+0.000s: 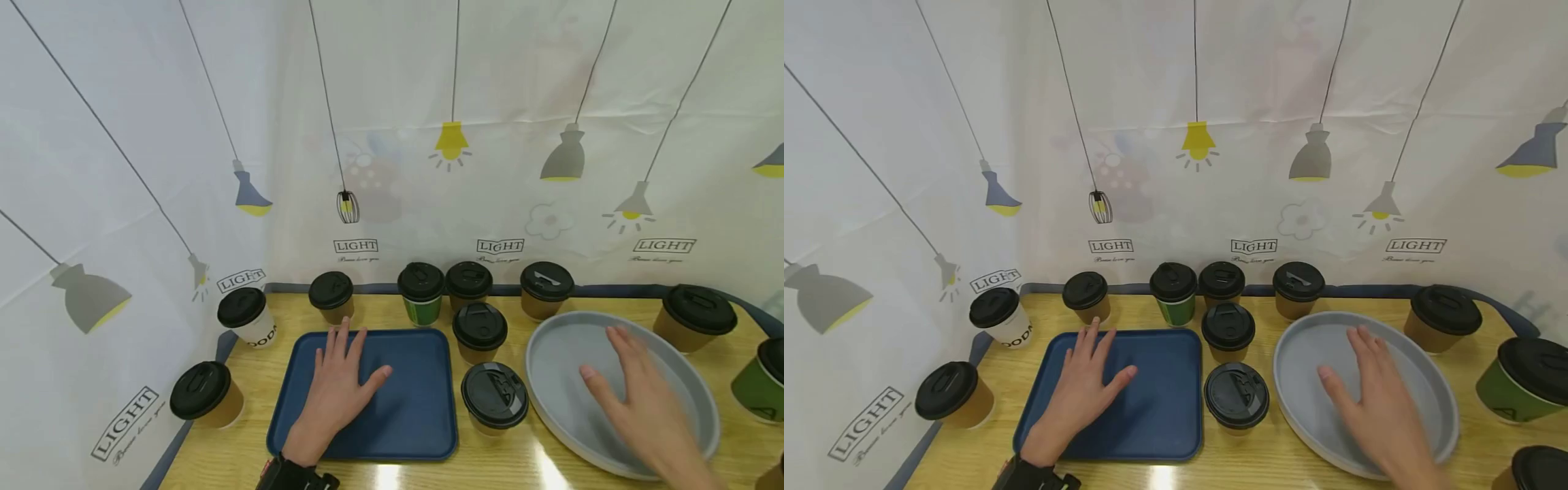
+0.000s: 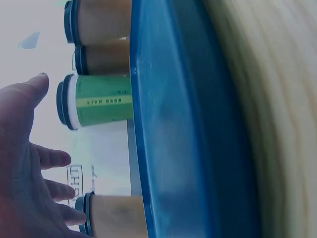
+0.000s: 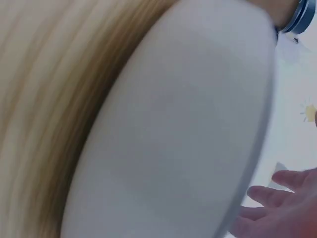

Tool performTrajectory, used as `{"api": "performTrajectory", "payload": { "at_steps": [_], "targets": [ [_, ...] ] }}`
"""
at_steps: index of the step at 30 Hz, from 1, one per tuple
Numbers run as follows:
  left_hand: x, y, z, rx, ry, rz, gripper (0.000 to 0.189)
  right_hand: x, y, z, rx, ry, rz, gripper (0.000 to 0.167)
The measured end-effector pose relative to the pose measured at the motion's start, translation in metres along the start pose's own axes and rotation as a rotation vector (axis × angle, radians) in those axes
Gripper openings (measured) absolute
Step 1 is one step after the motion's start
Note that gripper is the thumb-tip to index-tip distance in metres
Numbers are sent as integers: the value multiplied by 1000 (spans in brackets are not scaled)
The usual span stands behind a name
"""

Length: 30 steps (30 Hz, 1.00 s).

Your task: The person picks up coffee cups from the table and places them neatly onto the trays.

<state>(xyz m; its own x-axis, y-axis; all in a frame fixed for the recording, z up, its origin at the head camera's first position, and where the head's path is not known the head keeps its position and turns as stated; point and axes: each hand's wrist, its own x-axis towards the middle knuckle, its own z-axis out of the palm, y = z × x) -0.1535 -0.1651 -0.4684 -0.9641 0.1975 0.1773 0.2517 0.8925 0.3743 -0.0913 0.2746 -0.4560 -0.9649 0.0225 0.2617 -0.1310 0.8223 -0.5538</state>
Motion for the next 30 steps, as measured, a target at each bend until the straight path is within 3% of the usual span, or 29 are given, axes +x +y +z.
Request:
{"api": "performTrajectory", "payload": {
  "at_steps": [9, 16, 22, 30],
  "targets": [
    [-6, -20, -12, -36, 30, -64, 82, -10, -38, 5, 225, 81, -8, 68],
    [-12, -33, -20, -48, 53, -121, 76, -16, -67, 22, 324, -1, -49, 90],
    [-15, -41, -22, -53, 57, -164, 75, -14, -84, 41, 332, -130, -55, 108],
    [-18, -46, -23, -52, 50, -196, 74, -14, -91, 65, 252, -158, -96, 119]
  ]
}}
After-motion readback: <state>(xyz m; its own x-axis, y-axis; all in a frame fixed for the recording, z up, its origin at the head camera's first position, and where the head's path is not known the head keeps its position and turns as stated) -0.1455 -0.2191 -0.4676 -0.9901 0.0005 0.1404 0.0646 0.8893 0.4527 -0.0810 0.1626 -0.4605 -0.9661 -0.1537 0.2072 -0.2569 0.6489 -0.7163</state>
